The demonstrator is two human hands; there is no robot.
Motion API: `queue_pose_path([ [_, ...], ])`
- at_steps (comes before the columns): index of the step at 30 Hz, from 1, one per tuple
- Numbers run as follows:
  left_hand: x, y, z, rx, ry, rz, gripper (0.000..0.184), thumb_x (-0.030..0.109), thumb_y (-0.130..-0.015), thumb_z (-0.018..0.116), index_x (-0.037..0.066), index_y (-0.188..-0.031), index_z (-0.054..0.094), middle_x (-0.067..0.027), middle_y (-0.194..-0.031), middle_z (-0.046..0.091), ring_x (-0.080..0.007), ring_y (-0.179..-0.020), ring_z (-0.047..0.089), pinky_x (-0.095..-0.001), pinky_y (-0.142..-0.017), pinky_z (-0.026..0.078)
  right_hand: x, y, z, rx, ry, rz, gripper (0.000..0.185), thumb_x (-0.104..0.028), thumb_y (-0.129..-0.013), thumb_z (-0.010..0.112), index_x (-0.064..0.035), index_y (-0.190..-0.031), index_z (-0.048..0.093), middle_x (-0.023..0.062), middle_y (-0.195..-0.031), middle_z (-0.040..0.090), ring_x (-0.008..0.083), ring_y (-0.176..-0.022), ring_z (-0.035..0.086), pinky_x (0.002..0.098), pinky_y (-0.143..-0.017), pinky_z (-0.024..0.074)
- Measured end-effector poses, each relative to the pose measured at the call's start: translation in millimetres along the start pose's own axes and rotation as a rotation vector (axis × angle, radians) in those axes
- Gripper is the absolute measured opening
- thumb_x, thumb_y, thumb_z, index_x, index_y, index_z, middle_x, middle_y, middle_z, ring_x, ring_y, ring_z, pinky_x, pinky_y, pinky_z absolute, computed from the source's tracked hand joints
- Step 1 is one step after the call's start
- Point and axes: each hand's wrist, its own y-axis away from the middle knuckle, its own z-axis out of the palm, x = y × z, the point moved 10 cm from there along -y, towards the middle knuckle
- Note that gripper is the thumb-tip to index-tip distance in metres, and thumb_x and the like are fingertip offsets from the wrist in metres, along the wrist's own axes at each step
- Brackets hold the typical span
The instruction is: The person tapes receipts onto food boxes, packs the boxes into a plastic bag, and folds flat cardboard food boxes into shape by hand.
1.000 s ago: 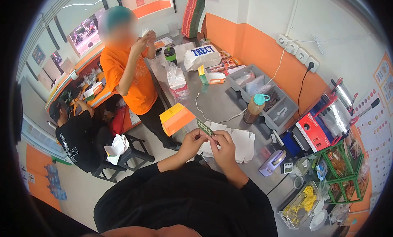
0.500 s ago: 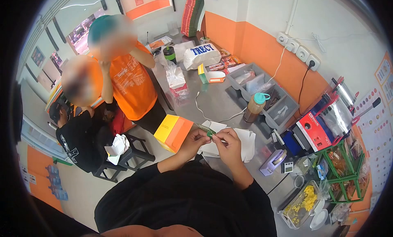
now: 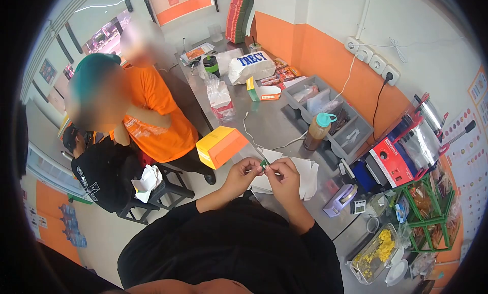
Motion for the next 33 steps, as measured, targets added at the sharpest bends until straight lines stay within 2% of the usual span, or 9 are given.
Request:
queue_pose_path([
  [10, -10.5, -5.1, 1.4, -0.046, 0.244, -0.018, 0.015, 0.004, -0.094, 0.06, 0.004, -0.108, 0.055, -0.0025, -0.096, 0.062, -0.0088, -0.088, 0.061, -0.024, -0.08, 0.052, -5.4, 0.4, -0.4, -0.097, 0.163, -0.044, 0.002, 0.004, -0.086, 0.066, 0.0039, -0.086, 0.064, 0.0053, -0.091, 0.058, 0.0106, -0.079, 0.061, 0.0211, -0.064, 0.0542],
  [13, -15.4, -6.1, 6.7, -0.078, 0.236, -0.079, 0.015, 0.006, -0.094, 0.06, 0.005, -0.107, 0.055, -0.0015, -0.097, 0.062, -0.0083, -0.088, 0.06, -0.0233, -0.077, 0.052, 21.5, 2.4, -11.9, -0.003, -0.15, 0.11, 0.004, 0.0, -0.083, 0.07, 0.0016, -0.085, 0.066, 0.0068, -0.091, 0.061, 0.0119, -0.076, 0.063, 0.0232, -0.061, 0.0549],
  [19, -8.4, -10.0, 21.1, -0.119, 0.131, -0.032, 0.024, 0.013, -0.093, 0.063, 0.005, -0.115, 0.056, -0.0022, -0.102, 0.063, -0.0083, -0.088, 0.06, -0.0239, -0.073, 0.051, -5.9, 2.4, -16.0, -0.06, 0.108, -0.046, 0.008, 0.002, -0.081, 0.071, 0.0003, -0.087, 0.065, 0.0077, -0.098, 0.06, 0.0148, -0.082, 0.064, 0.0266, -0.068, 0.0573],
  [22, -5.6, -11.6, 29.7, -0.151, 0.141, -0.03, 0.026, 0.016, -0.094, 0.062, 0.005, -0.117, 0.057, -0.0025, -0.105, 0.064, -0.0086, -0.089, 0.06, -0.0259, -0.074, 0.052, -6.9, 3.7, -31.1, 0.085, 0.082, -0.117, 0.01, 0.002, -0.079, 0.073, -0.0007, -0.086, 0.066, 0.0098, -0.106, 0.058, 0.0166, -0.084, 0.064, 0.0279, -0.073, 0.0585],
  [24, -8.5, -13.0, 32.0, -0.137, 0.001, -0.076, 0.024, 0.02, -0.095, 0.062, 0.004, -0.113, 0.058, -0.0024, -0.102, 0.065, -0.0083, -0.088, 0.059, -0.0253, -0.075, 0.051, -13.5, 5.2, -26.1, 0.01, 0.294, -0.239, 0.016, 0.003, -0.076, 0.074, -0.0012, -0.09, 0.066, 0.012, -0.112, 0.056, 0.0181, -0.085, 0.064, 0.0273, -0.073, 0.0585],
  [28, -15.8, -19.6, 24.8, -0.101, 0.037, -0.144, 0.02, 0.022, -0.096, 0.061, 0.005, -0.107, 0.06, -0.002, -0.1, 0.064, -0.0087, -0.086, 0.06, -0.0254, -0.076, 0.051, -7.8, 4.2, -17.2, -0.061, 0.181, -0.168, 0.027, 0.005, -0.076, 0.074, -0.0001, -0.1, 0.064, 0.011, -0.111, 0.056, 0.018, -0.099, 0.062, 0.0286, -0.077, 0.0579],
  [30, -20.8, -16.9, 22.1, 0.007, 0.526, -0.274, 0.018, 0.022, -0.096, 0.061, 0.006, -0.105, 0.061, -0.0023, -0.098, 0.064, -0.0091, -0.087, 0.06, -0.0232, -0.078, 0.051, 6.7, 0.8, -25.1, -0.068, 0.184, -0.062, 0.04, -0.001, -0.075, 0.076, -0.0013, -0.111, 0.062, 0.0126, -0.114, 0.059, 0.0239, -0.106, 0.06, 0.0338, -0.086, 0.0539],
  [31, -37.7, -16.9, 18.4, -0.08, 0.676, -0.36, 0.018, 0.019, -0.098, 0.057, 0.004, -0.108, 0.059, -0.004, -0.1, 0.062, -0.0104, -0.09, 0.06, -0.0222, -0.081, 0.052, 3.7, -2.2, -31.1, -0.066, 0.182, -0.06, 0.04, -0.001, -0.075, 0.076, -0.0013, -0.111, 0.062, 0.0126, -0.114, 0.059, 0.0239, -0.106, 0.06, 0.0338, -0.086, 0.0539],
  [33, -43.3, -14.5, 14.7, -0.082, 0.88, -0.422, 0.02, 0.017, -0.099, 0.055, 0.002, -0.112, 0.056, -0.0054, -0.104, 0.062, -0.0106, -0.092, 0.06, -0.0228, -0.081, 0.053, -27.6, -5.1, -31.1, -0.131, 0.469, -0.312, 0.045, -0.016, -0.075, 0.078, -0.0042, -0.115, 0.062, 0.0105, -0.116, 0.064, 0.0306, -0.11, 0.059, 0.0401, -0.098, 0.0427],
])
